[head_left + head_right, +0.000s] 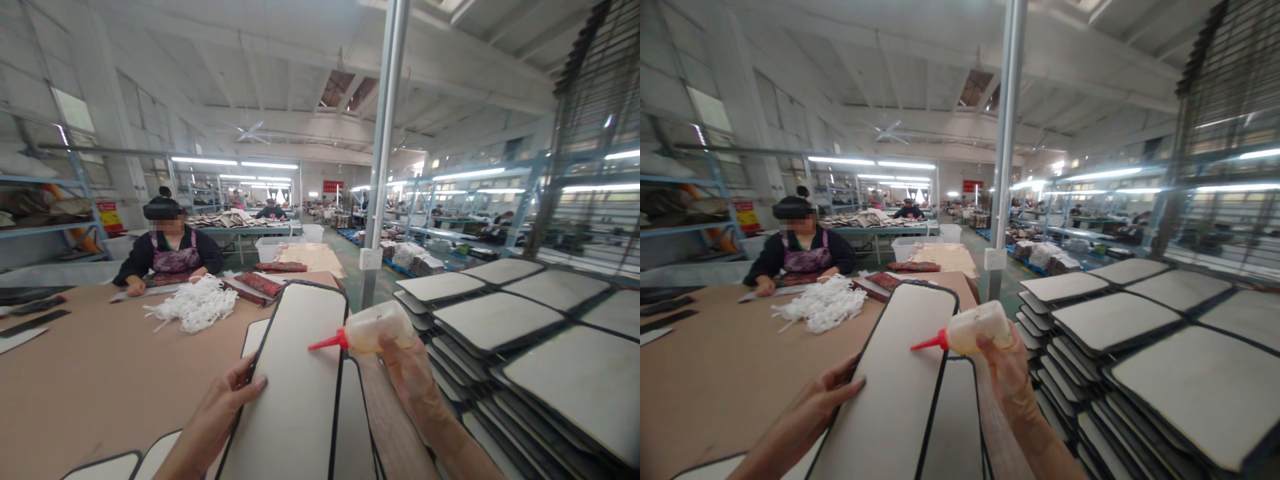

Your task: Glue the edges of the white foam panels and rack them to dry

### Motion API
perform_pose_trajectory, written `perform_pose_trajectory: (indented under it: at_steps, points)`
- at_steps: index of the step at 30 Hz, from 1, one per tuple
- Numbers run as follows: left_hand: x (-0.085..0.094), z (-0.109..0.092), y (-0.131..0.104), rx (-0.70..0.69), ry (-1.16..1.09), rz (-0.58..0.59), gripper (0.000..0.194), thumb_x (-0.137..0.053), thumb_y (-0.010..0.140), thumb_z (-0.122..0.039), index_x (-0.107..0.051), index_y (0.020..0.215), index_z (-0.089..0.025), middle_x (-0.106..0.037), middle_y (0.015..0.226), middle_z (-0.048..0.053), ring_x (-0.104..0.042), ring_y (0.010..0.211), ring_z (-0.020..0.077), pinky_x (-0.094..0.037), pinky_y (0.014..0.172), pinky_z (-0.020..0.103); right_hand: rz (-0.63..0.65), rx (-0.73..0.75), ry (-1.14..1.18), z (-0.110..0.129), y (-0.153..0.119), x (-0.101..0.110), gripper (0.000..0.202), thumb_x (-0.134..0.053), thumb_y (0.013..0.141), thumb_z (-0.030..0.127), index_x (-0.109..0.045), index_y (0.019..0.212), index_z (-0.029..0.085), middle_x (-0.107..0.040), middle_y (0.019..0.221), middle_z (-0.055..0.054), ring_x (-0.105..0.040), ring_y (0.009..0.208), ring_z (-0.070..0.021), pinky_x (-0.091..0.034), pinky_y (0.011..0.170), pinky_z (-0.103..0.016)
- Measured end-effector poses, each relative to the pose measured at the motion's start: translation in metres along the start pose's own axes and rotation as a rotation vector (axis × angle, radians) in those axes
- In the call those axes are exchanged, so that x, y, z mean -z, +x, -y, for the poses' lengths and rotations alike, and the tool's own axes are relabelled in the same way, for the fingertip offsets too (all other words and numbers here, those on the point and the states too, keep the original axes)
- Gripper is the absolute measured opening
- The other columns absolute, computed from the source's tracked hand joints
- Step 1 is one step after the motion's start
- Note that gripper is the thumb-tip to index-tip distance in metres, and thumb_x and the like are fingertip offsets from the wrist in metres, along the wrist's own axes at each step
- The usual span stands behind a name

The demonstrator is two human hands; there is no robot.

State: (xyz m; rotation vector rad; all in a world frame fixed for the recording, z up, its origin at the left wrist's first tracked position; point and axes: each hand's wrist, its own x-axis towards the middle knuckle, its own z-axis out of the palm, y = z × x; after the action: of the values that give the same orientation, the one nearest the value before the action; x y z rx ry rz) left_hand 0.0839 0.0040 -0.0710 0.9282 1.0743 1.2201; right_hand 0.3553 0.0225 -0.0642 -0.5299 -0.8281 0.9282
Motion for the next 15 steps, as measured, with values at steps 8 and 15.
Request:
perform_pose_trajectory:
  at_steps: [8, 15]
  points:
    - [0.012, -0.004, 0.006, 0.01, -0.033, 0.033, 0.068, -0.091, 0.04, -0.034, -0.071, 0.103, -0.02, -0.075, 0.105, 0.006, -0.066, 0.1, 0.0299, -0.054, 0.074, 0.03, 0.174, 0.004, -0.147, -0.008, -0.045, -0.006, 0.055, -0.088, 0.048, 0.025, -0.065, 0.097, 0.021, -0.07, 0.077, 0.0, -0.062, 0.065, -0.0166, -0.051, 0.057, -0.025]
    - [0.02, -0.006, 0.008, -0.019, 0.027, 0.171, 0.066, -0.087, 0.053, -0.032, -0.067, 0.114, -0.017, -0.074, 0.109, 0.007, -0.068, 0.096, 0.0279, -0.054, 0.075, 0.03, 0.027, 0.272, -0.302, -0.008, -0.013, -0.017, 0.063, -0.087, 0.049, 0.028, -0.062, 0.106, 0.022, -0.069, 0.087, -0.001, -0.062, 0.075, -0.0203, -0.053, 0.068, -0.032]
